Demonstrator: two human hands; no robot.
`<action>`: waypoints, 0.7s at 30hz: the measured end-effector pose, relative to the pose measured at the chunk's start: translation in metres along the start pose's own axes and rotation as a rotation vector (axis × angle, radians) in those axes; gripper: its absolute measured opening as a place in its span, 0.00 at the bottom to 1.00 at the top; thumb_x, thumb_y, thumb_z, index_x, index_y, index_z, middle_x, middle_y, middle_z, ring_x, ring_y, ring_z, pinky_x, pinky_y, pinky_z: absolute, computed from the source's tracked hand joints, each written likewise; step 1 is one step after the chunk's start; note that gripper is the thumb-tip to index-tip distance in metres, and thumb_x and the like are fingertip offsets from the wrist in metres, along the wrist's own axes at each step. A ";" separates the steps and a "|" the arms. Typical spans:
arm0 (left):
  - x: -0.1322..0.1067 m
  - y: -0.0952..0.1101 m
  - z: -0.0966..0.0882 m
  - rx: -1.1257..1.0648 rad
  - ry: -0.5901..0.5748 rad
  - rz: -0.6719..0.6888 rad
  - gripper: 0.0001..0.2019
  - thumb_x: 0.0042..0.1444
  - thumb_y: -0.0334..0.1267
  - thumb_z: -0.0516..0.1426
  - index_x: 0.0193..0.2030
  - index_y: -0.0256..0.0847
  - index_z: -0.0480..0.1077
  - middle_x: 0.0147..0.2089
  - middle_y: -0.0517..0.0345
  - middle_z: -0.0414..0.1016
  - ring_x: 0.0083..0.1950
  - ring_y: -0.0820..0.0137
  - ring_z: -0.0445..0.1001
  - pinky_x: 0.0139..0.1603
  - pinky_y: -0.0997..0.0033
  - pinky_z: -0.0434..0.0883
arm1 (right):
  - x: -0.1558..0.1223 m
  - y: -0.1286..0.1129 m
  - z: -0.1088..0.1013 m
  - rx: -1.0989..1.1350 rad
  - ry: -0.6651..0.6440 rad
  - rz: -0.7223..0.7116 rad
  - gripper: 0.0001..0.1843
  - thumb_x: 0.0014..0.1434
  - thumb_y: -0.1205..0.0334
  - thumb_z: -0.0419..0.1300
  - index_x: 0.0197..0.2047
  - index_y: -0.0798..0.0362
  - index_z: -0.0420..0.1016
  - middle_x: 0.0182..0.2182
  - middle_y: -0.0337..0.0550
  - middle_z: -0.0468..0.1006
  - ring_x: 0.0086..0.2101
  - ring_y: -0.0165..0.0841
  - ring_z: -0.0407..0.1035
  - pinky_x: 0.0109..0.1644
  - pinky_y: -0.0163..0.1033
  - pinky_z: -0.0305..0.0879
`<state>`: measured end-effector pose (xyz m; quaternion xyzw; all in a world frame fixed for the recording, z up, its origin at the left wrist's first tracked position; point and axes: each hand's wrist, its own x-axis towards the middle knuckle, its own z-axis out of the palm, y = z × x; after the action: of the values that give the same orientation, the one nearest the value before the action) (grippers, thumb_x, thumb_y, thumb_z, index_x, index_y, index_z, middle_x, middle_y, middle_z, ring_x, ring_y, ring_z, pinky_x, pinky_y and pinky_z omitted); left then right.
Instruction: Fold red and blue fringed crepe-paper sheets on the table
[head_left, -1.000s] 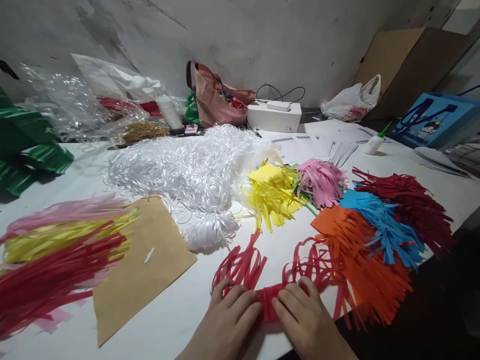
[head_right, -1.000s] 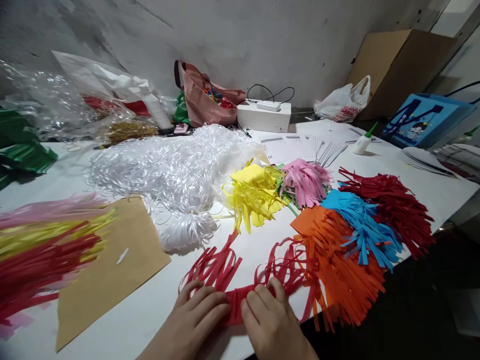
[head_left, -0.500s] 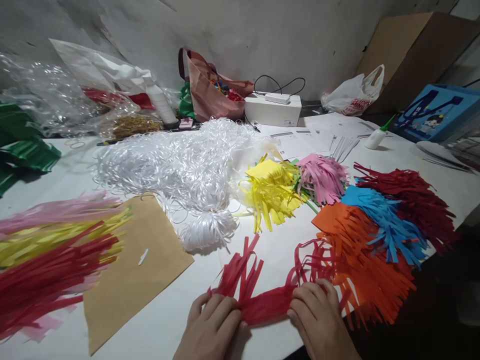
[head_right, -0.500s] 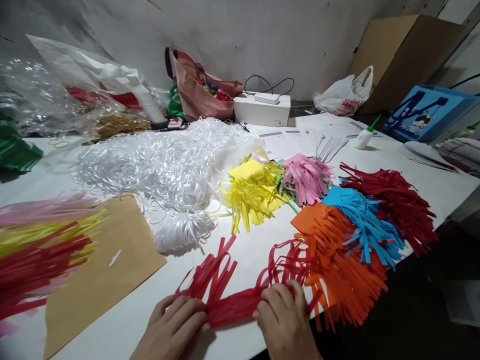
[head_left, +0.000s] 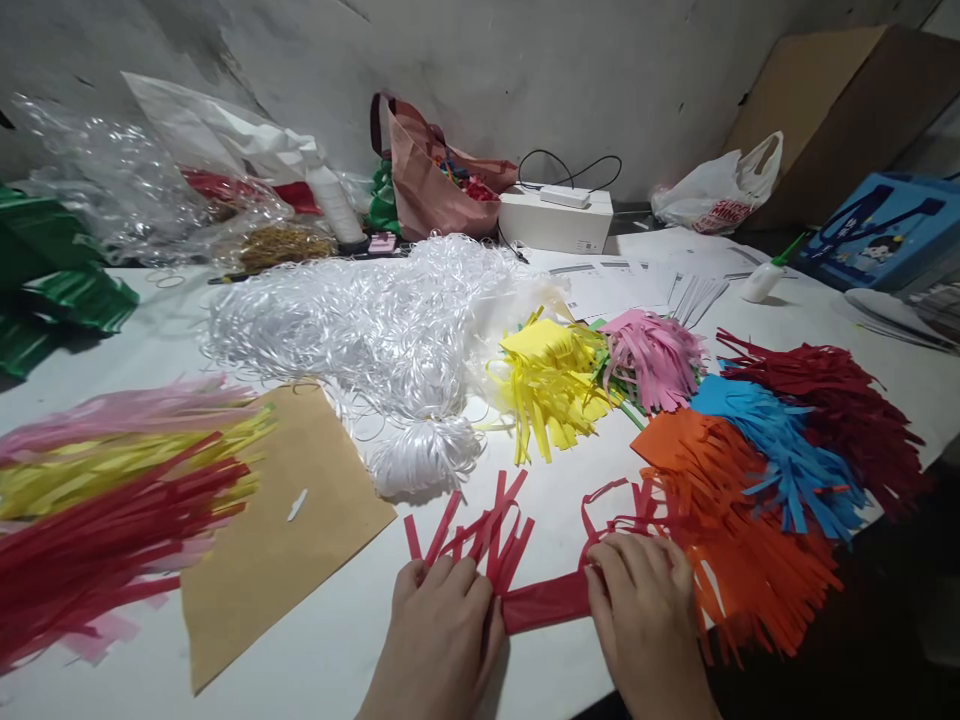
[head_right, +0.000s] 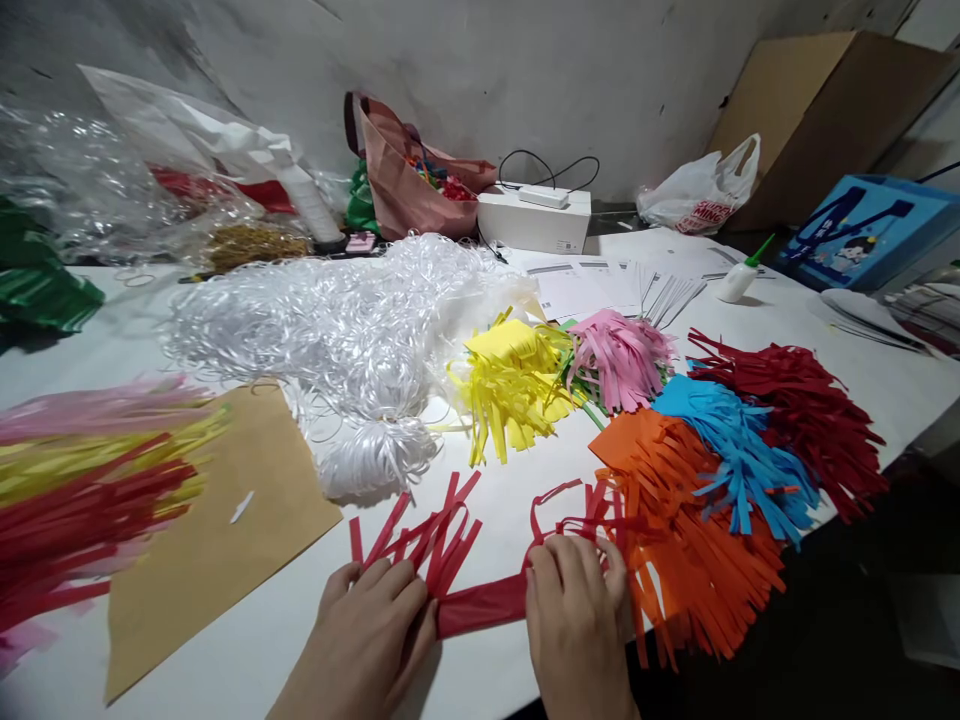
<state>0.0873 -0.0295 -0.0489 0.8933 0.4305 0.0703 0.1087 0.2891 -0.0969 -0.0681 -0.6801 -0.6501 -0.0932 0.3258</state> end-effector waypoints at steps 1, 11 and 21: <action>0.001 0.000 0.000 -0.006 -0.004 0.001 0.16 0.65 0.32 0.48 0.29 0.44 0.72 0.30 0.58 0.75 0.34 0.59 0.73 0.44 0.52 0.60 | -0.001 -0.001 -0.002 0.020 0.022 -0.052 0.11 0.70 0.69 0.51 0.42 0.53 0.74 0.38 0.46 0.78 0.42 0.40 0.70 0.59 0.57 0.53; -0.001 -0.001 -0.008 -0.101 0.273 0.145 0.08 0.65 0.34 0.54 0.36 0.44 0.73 0.37 0.58 0.78 0.40 0.63 0.73 0.54 0.52 0.59 | -0.012 -0.011 0.012 0.164 0.033 -0.375 0.12 0.65 0.75 0.53 0.39 0.58 0.77 0.29 0.42 0.78 0.34 0.34 0.72 0.63 0.52 0.54; -0.006 0.003 0.019 -0.171 0.354 0.390 0.12 0.65 0.27 0.50 0.34 0.43 0.71 0.33 0.62 0.77 0.40 0.67 0.71 0.66 0.56 0.53 | -0.017 -0.015 0.013 0.118 0.060 -0.379 0.20 0.70 0.73 0.44 0.38 0.55 0.77 0.27 0.41 0.78 0.31 0.32 0.70 0.53 0.46 0.59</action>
<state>0.0898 -0.0383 -0.0670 0.9206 0.2553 0.2809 0.0913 0.2688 -0.1045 -0.0824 -0.5221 -0.7610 -0.1348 0.3608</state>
